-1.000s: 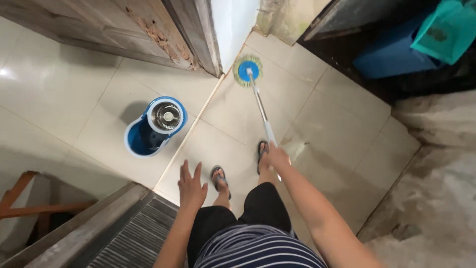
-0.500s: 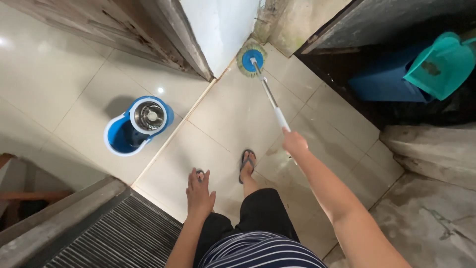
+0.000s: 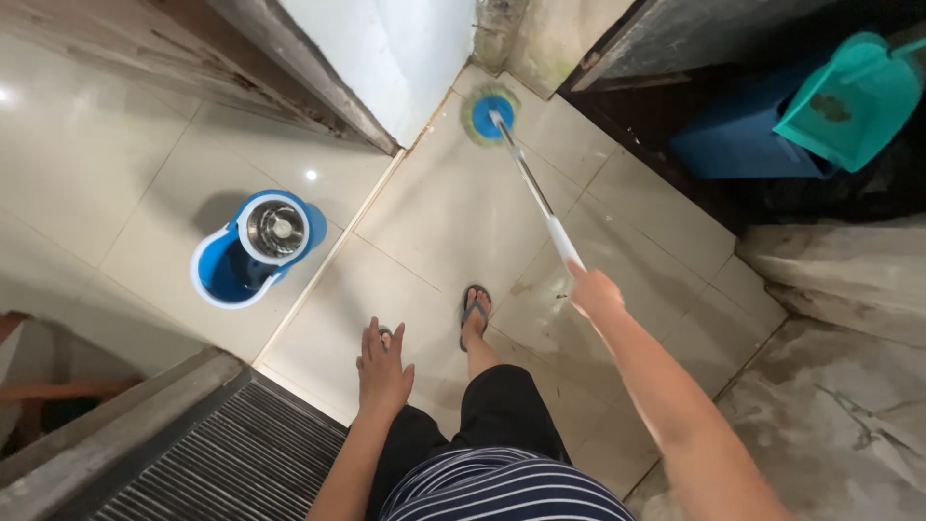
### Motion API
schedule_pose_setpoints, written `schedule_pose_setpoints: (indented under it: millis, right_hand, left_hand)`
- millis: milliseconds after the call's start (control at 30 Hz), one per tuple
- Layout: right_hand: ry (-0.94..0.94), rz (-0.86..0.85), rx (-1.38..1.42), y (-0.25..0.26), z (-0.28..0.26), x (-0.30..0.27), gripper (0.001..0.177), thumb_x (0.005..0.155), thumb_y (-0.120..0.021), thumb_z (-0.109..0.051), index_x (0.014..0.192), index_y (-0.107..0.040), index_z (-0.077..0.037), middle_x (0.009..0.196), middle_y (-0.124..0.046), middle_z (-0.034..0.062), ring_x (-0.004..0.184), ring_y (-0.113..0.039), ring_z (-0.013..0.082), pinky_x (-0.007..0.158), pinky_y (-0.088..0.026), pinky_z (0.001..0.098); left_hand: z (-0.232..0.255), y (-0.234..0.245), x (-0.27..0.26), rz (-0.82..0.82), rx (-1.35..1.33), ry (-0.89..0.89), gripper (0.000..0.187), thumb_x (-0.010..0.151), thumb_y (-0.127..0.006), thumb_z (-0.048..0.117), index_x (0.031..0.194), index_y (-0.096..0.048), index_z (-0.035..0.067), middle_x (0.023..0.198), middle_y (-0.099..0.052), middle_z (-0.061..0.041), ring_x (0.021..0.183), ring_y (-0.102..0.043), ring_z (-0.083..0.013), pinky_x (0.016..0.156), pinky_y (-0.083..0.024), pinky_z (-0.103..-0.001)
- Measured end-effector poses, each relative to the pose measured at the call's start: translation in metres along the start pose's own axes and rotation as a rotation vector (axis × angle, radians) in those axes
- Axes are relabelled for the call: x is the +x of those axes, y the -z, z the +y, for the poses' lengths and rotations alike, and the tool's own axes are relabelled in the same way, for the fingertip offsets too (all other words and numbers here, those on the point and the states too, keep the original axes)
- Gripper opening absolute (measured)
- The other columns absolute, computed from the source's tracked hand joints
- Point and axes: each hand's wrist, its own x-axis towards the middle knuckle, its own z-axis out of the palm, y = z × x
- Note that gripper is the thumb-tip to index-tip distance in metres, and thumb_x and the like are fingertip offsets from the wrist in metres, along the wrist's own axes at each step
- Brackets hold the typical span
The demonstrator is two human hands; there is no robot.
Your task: The person mopping a tiled floor, alternating between scrubbing the tiles and rinsing the mop in a blue bucket.
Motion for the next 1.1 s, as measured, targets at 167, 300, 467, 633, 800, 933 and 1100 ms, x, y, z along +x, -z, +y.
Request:
schedule_pose_setpoints:
  millis: [167,300,467,633,800,933,1100]
  right_hand:
    - [-0.07,-0.09,-0.088,-0.001,0.05,-0.052,0.084,0.091,-0.049,-0.007,0.162,-0.022,-0.043,0.113,-0.072,0.019,0.102,-0.073,0.0363,0.085,-0.059,0.0485]
    - [-0.049,0.023,-0.046,-0.002,0.035,-0.012,0.081,0.094,-0.049,-0.009,0.165,-0.019,-0.031,0.112,-0.071,0.0208,0.1,-0.073,0.0387,0.084,-0.058,0.0504]
    - [0.002,0.134,0.05,0.005,-0.006,0.083,0.074,0.095,-0.053,-0.015,0.163,-0.026,-0.031,0.113,-0.072,0.0192,0.106,-0.071,0.0369,0.089,-0.057,0.0491]
    - [-0.058,0.122,0.071,-0.032,0.022,0.065,0.08,0.094,-0.052,-0.012,0.165,-0.021,-0.032,0.112,-0.071,0.0209,0.103,-0.071,0.0362,0.087,-0.059,0.0484]
    - [-0.187,0.079,0.102,-0.05,0.085,0.011,0.075,0.098,-0.05,-0.017,0.165,-0.021,-0.033,0.111,-0.072,0.0207,0.101,-0.072,0.0381,0.087,-0.058,0.05]
    - [-0.292,0.132,0.208,-0.041,0.122,0.003,0.075,0.094,-0.054,-0.018,0.163,-0.029,-0.035,0.108,-0.074,0.0183,0.102,-0.072,0.0372,0.089,-0.058,0.049]
    - [-0.309,0.251,0.24,-0.037,0.141,-0.026,0.065,0.099,-0.054,-0.031,0.161,-0.033,-0.031,0.106,-0.074,0.0195,0.099,-0.071,0.0398,0.084,-0.058,0.052]
  left_hand:
    - [0.012,0.007,0.012,0.019,-0.014,-0.022,0.079,0.084,-0.077,0.019,0.152,-0.037,0.018,0.165,-0.012,-0.024,0.152,-0.016,-0.0452,0.11,-0.035,-0.067]
    - [0.02,0.006,0.009,0.03,-0.023,-0.034,0.081,0.082,-0.077,0.018,0.152,-0.037,0.017,0.164,-0.011,-0.024,0.151,-0.017,-0.0454,0.109,-0.035,-0.066]
    - [0.016,0.002,0.004,0.045,-0.026,0.002,0.079,0.081,-0.078,0.018,0.151,-0.039,0.017,0.164,-0.014,-0.024,0.152,-0.019,-0.0437,0.11,-0.035,-0.065]
    - [0.019,0.003,0.012,0.005,-0.002,0.016,0.078,0.082,-0.078,0.018,0.15,-0.04,0.017,0.164,-0.014,-0.023,0.152,-0.019,-0.0432,0.11,-0.036,-0.065]
    - [0.039,0.012,0.028,-0.026,0.053,-0.092,0.079,0.081,-0.078,0.016,0.15,-0.039,0.016,0.164,-0.013,-0.025,0.151,-0.018,-0.0449,0.109,-0.036,-0.065]
    - [0.058,0.016,0.041,-0.033,0.058,-0.151,0.08,0.081,-0.078,0.015,0.15,-0.039,0.017,0.164,-0.013,-0.024,0.151,-0.017,-0.0464,0.109,-0.035,-0.065]
    - [0.062,0.012,0.039,-0.017,0.083,-0.236,0.082,0.079,-0.079,0.017,0.15,-0.04,0.018,0.162,-0.014,-0.025,0.149,-0.019,-0.0481,0.107,-0.037,-0.065]
